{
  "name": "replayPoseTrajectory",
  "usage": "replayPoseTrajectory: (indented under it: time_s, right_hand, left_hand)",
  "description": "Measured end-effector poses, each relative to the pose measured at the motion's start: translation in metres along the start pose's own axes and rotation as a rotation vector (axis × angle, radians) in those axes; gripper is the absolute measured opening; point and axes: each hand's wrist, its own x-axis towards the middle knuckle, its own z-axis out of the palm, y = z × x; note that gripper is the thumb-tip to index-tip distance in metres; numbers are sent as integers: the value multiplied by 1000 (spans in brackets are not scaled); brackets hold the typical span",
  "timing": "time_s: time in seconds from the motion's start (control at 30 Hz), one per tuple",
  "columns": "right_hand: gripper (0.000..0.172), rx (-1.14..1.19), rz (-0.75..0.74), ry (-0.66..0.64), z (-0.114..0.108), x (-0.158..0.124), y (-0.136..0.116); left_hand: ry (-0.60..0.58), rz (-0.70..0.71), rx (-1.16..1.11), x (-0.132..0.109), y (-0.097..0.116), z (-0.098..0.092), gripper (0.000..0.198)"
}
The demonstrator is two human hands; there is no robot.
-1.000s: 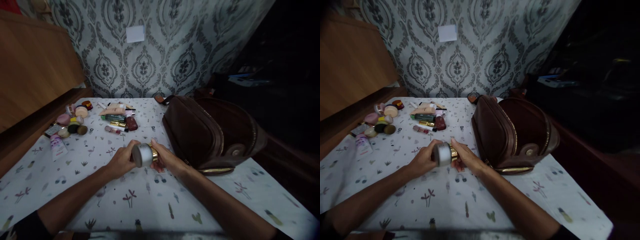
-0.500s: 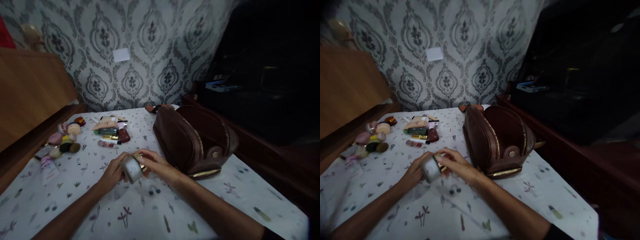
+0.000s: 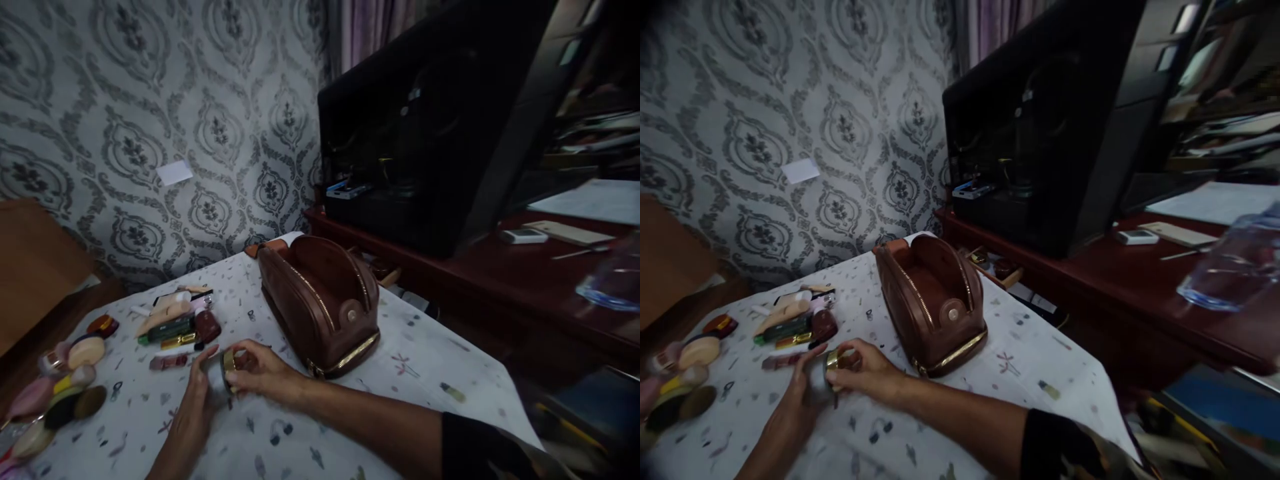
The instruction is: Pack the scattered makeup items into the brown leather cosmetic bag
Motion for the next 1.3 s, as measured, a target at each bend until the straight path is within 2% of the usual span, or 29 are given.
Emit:
replayPoseTrajectory:
  time_s: [0.1, 0.2, 0.27, 0.37, 0.53, 0.67, 0.8, 0.9, 1.0, 1.07, 1.17, 1.3]
  right_hand:
    - [70, 144, 1, -55, 5, -1, -5]
    - [71, 241, -40, -96, 10, -6, -20]
    - [73, 221, -109, -105, 15, -13, -36]
    - [73, 74, -260, -104, 23, -32, -70]
    - [64, -145, -464, -9, 23, -64, -125]
    - [52, -222, -551, 138, 5, -76, -153]
    - [44, -241, -598, 240, -20, -81, -175]
    - [52, -325, -594, 316, -40, -81, -187]
    - [63, -458, -558, 406, -58, -77, -189]
    - [63, -560, -537, 445, -67, -74, -184]
    - [55, -699, -541, 466, -76, -69, -175]
    - [46, -800, -540, 481, -79, -70, -170]
  left_hand:
    - [51, 68, 31, 4, 23, 5, 62]
    - [44, 179, 63, 12, 53, 5, 63]
    - [48, 277, 72, 16, 76, 5, 64]
    - [48, 411, 29, 18, 112, 10, 69]
    - [87, 580, -295, 22, 167, 40, 75]
    - [-40, 699, -390, 48, 193, 74, 68]
    - [-168, 709, -348, 80, 201, 101, 70]
    - [-149, 641, -215, 91, 195, 110, 72]
    - [-104, 613, -65, 91, 184, 111, 72]
    - [-148, 638, 3, 87, 177, 109, 68]
    - [-235, 662, 75, 83, 173, 107, 62]
    - [-195, 662, 177, 85, 169, 108, 62]
